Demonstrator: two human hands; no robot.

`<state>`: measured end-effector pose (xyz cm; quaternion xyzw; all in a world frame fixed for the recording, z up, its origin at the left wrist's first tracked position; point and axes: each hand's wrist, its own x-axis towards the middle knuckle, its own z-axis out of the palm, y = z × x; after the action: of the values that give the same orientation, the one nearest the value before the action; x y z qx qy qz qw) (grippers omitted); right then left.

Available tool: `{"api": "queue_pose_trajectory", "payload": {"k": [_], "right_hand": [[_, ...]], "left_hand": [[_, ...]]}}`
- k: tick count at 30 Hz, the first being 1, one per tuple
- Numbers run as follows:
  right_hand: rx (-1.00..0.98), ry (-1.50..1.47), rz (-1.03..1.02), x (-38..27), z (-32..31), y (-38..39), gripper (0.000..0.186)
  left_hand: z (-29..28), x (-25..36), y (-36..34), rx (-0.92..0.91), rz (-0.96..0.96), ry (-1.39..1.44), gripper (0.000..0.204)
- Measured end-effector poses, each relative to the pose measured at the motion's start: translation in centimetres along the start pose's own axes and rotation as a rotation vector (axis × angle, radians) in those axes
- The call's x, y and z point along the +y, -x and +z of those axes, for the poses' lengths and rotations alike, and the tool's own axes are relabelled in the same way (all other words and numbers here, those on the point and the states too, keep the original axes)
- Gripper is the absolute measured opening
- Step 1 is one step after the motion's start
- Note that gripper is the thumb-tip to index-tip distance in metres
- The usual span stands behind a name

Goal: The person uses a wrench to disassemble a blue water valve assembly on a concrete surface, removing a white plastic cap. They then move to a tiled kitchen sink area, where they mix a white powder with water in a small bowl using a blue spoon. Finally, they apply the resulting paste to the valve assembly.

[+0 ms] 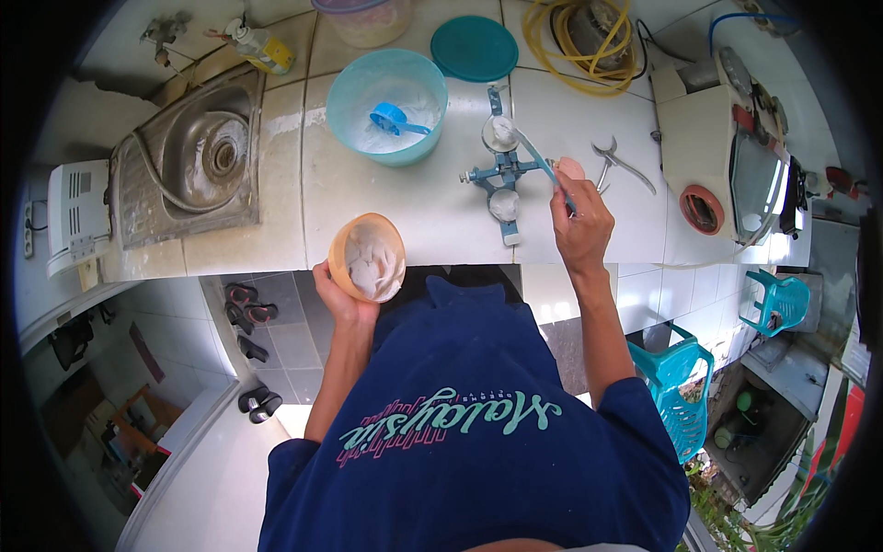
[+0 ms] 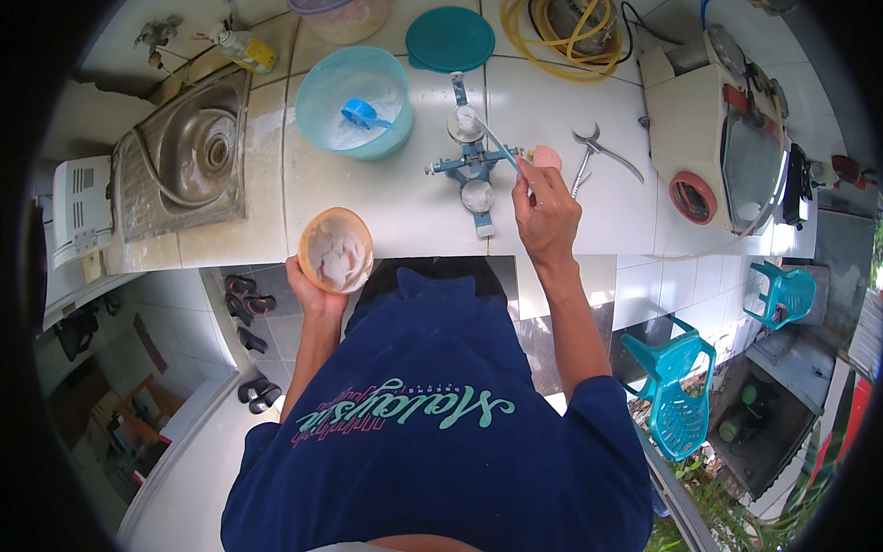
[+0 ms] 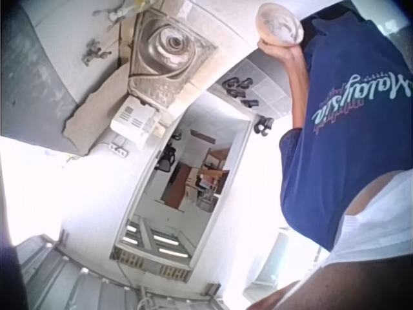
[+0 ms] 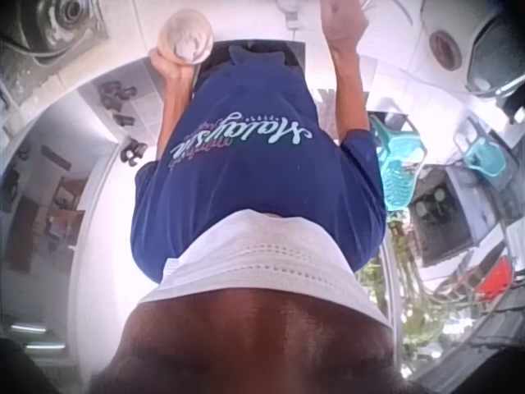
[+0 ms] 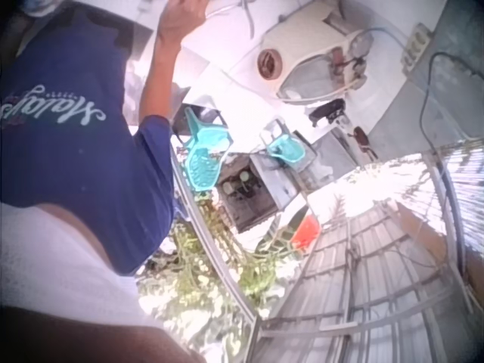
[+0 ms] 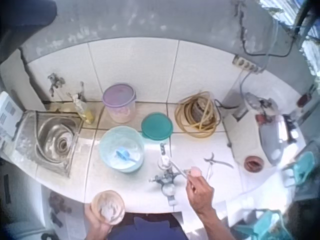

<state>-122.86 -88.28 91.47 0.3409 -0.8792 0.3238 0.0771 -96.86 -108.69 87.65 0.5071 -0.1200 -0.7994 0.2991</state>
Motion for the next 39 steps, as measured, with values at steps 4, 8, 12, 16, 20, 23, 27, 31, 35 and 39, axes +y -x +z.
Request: {"api": "queue_pose_trajectory", "payload": {"k": [4,8,12,16,20,23,27,31,35,39], "right_hand": [[0.045,-0.028,0.017,-0.6,-0.3,0.5,0.022],[0.026,-0.032,0.018,0.2,0.0,0.6,0.024],[0.035,-0.014,0.009,0.1,-0.2,0.5,0.025],[0.062,-0.073,0.05,-0.7,-0.4,0.4,0.024],[0.026,-0.043,0.036,0.0,0.0,0.5,0.025],[0.035,-0.065,0.05,-0.4,-0.1,0.5,0.024],[0.019,-0.049,0.042,0.1,0.1,0.7,0.025],[0.015,-0.077,0.051,-0.6,-0.3,0.8,0.025],[-0.019,-0.059,0.041,-0.6,0.6,1.3,0.025],[0.002,-0.059,0.023,-1.2,0.5,1.0,0.025]], "left_hand": [[0.3,0.0,0.1,0.002,0.006,0.0,0.052],[0.2,0.0,0.1,-0.012,0.002,-0.001,0.052],[0.3,-0.1,0.3,-0.009,-0.004,0.001,0.052],[0.1,-0.2,0.1,-0.02,-0.002,0.013,0.052],[0.0,-0.3,0.0,-0.015,0.006,-0.002,0.052],[0.3,-0.2,0.2,0.007,0.005,0.001,0.053],[-0.2,-0.3,-0.2,0.015,0.012,-0.005,0.055],[0.1,-0.2,0.0,0.004,-0.004,-0.011,0.052],[-0.2,-0.3,0.0,0.017,-0.003,-0.004,0.052],[-0.1,-0.2,0.1,0.013,-0.009,0.003,0.053]]}}
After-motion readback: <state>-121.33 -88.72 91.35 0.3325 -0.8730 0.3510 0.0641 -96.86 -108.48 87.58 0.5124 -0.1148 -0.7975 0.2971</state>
